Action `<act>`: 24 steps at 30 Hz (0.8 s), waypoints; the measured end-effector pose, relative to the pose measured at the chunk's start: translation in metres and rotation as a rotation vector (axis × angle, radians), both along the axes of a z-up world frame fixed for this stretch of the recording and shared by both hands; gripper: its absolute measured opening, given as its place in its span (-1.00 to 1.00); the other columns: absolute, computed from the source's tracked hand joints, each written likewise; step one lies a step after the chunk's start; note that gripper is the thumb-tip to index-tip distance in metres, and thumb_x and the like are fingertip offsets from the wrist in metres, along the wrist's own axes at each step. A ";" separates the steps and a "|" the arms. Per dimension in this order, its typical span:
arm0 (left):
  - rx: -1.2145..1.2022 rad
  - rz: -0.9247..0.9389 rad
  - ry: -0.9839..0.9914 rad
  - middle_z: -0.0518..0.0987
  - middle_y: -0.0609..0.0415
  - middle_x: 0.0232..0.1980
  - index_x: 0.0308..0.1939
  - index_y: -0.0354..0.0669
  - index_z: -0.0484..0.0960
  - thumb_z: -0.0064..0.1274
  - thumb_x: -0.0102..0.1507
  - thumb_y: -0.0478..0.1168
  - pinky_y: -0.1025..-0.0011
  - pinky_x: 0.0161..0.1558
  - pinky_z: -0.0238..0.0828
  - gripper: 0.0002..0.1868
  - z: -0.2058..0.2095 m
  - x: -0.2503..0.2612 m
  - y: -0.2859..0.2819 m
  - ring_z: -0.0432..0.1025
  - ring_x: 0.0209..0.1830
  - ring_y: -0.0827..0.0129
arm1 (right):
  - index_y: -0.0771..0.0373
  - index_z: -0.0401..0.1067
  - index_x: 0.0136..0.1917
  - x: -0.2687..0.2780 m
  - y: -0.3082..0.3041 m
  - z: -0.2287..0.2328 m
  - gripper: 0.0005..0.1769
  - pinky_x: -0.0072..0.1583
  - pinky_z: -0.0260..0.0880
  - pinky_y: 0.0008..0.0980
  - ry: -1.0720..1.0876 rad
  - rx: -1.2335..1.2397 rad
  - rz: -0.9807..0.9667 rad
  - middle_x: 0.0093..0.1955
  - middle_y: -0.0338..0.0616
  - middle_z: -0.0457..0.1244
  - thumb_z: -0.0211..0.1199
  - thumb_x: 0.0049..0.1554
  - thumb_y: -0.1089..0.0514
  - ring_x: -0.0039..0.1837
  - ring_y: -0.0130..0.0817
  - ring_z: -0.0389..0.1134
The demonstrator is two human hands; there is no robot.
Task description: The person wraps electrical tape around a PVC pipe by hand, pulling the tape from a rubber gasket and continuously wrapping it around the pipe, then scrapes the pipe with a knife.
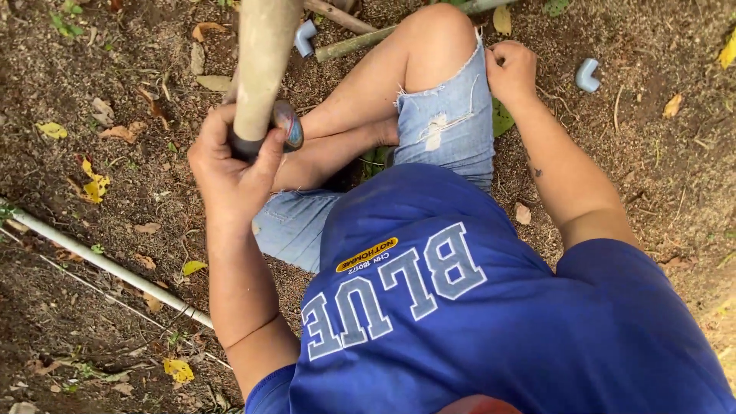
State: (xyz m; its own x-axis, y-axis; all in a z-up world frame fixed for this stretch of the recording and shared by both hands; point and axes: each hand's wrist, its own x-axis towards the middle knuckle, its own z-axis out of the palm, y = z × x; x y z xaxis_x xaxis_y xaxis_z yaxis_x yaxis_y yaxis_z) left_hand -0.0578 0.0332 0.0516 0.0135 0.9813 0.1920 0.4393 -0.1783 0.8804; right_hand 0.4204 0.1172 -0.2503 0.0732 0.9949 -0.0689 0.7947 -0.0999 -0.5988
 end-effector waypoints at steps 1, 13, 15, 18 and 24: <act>0.000 -0.043 -0.078 0.67 -0.17 -0.03 0.15 -0.42 0.52 0.20 0.20 -0.62 0.28 0.03 0.63 -0.55 0.001 0.000 0.001 0.59 -0.09 0.19 | 0.18 0.37 -0.44 -0.007 0.006 0.000 -0.50 0.13 0.55 -0.22 -0.021 0.053 0.017 -0.12 -0.11 0.44 0.40 0.33 0.29 -0.08 -0.34 0.47; 0.055 -0.081 -0.041 0.67 0.02 -0.14 0.09 -0.29 0.57 0.43 0.16 -0.40 0.44 -0.09 0.47 -0.53 -0.003 0.019 0.001 0.54 -0.22 0.34 | 0.42 0.45 0.21 -0.177 -0.037 0.224 -0.57 0.43 0.33 -0.01 0.481 0.234 0.720 0.38 0.17 0.28 0.49 0.14 0.23 0.43 0.08 0.29; 0.074 -0.074 -0.058 0.67 0.03 -0.13 0.08 -0.28 0.57 0.46 0.16 -0.36 0.43 -0.09 0.49 -0.53 0.002 0.019 -0.001 0.54 -0.21 0.35 | 0.40 0.49 0.19 -0.207 -0.042 0.244 -0.48 0.48 0.28 0.06 0.436 0.316 0.804 0.37 0.12 0.28 0.59 0.06 0.12 0.45 0.09 0.25; 0.111 -0.005 -0.010 0.70 0.01 -0.07 0.12 -0.24 0.61 0.49 0.18 -0.23 0.39 -0.07 0.54 -0.50 0.005 0.023 -0.006 0.60 -0.17 0.29 | 0.43 0.48 0.24 -0.236 -0.041 0.261 -0.37 0.49 0.23 0.10 0.375 0.421 0.869 0.35 0.13 0.31 0.65 0.03 0.09 0.43 0.15 0.24; 0.121 0.234 0.326 0.60 -0.07 0.06 0.27 -0.13 0.47 0.29 0.30 -0.08 0.18 -0.04 0.55 -0.48 -0.015 0.060 -0.011 0.60 -0.08 0.03 | 0.48 0.58 0.08 -0.241 -0.026 0.243 -0.73 0.35 0.24 0.01 0.362 0.485 0.846 0.24 0.14 0.30 0.47 0.11 0.32 0.29 0.12 0.22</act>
